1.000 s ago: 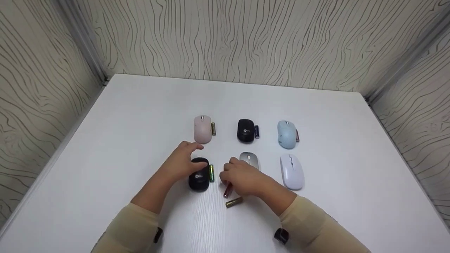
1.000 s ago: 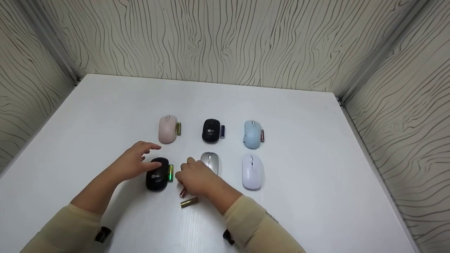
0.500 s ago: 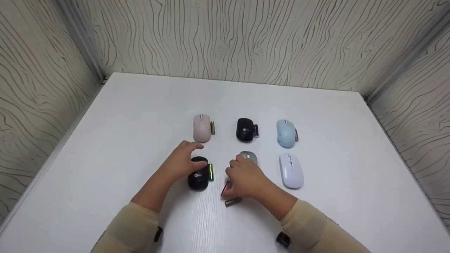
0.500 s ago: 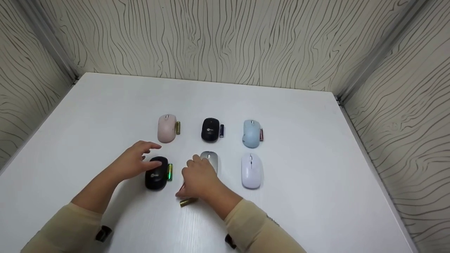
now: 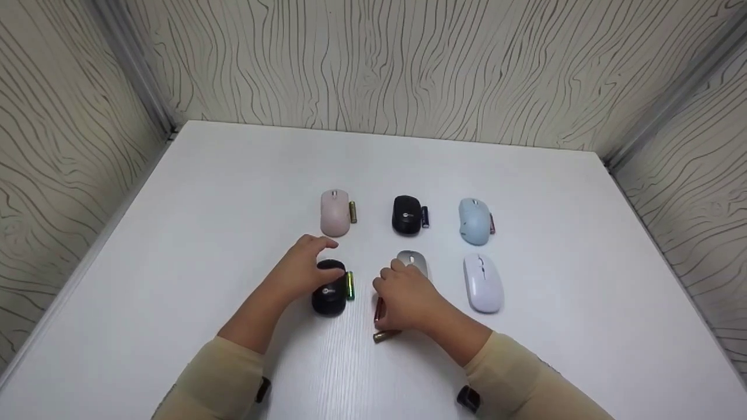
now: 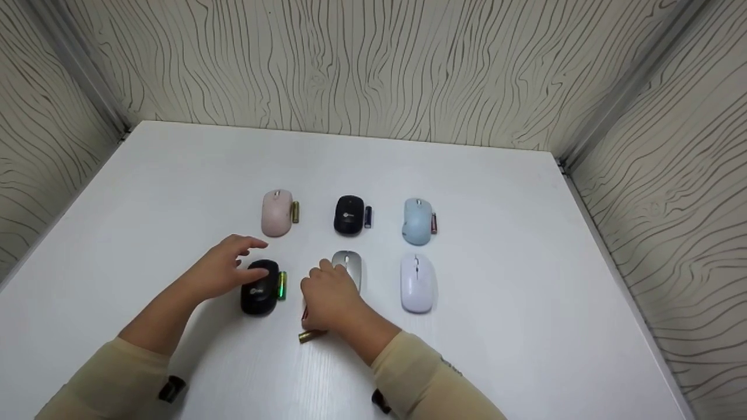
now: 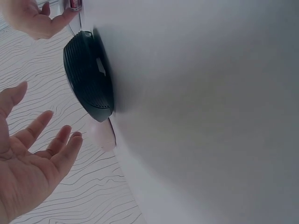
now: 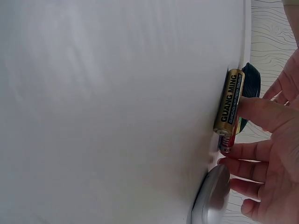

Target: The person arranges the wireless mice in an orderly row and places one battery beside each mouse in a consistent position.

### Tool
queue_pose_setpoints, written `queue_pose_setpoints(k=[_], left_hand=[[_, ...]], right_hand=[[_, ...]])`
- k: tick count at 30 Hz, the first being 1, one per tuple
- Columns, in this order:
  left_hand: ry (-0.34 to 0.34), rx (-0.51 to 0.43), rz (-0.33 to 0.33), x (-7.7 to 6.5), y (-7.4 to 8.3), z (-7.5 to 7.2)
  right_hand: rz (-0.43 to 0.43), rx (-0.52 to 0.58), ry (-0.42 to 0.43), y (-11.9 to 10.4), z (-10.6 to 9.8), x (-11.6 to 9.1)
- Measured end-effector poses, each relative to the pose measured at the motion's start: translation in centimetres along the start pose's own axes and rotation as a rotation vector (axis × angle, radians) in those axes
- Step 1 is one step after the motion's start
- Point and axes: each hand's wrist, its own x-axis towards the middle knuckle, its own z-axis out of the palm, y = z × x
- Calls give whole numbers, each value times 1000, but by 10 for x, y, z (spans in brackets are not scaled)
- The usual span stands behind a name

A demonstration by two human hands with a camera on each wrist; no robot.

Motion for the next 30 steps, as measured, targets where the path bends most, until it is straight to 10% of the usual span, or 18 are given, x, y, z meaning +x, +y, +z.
queue_pose_setpoints(k=[30], left_hand=[[-17,18,32,6,14,13]], right_hand=[[78,141,72,37,-20,-10]])
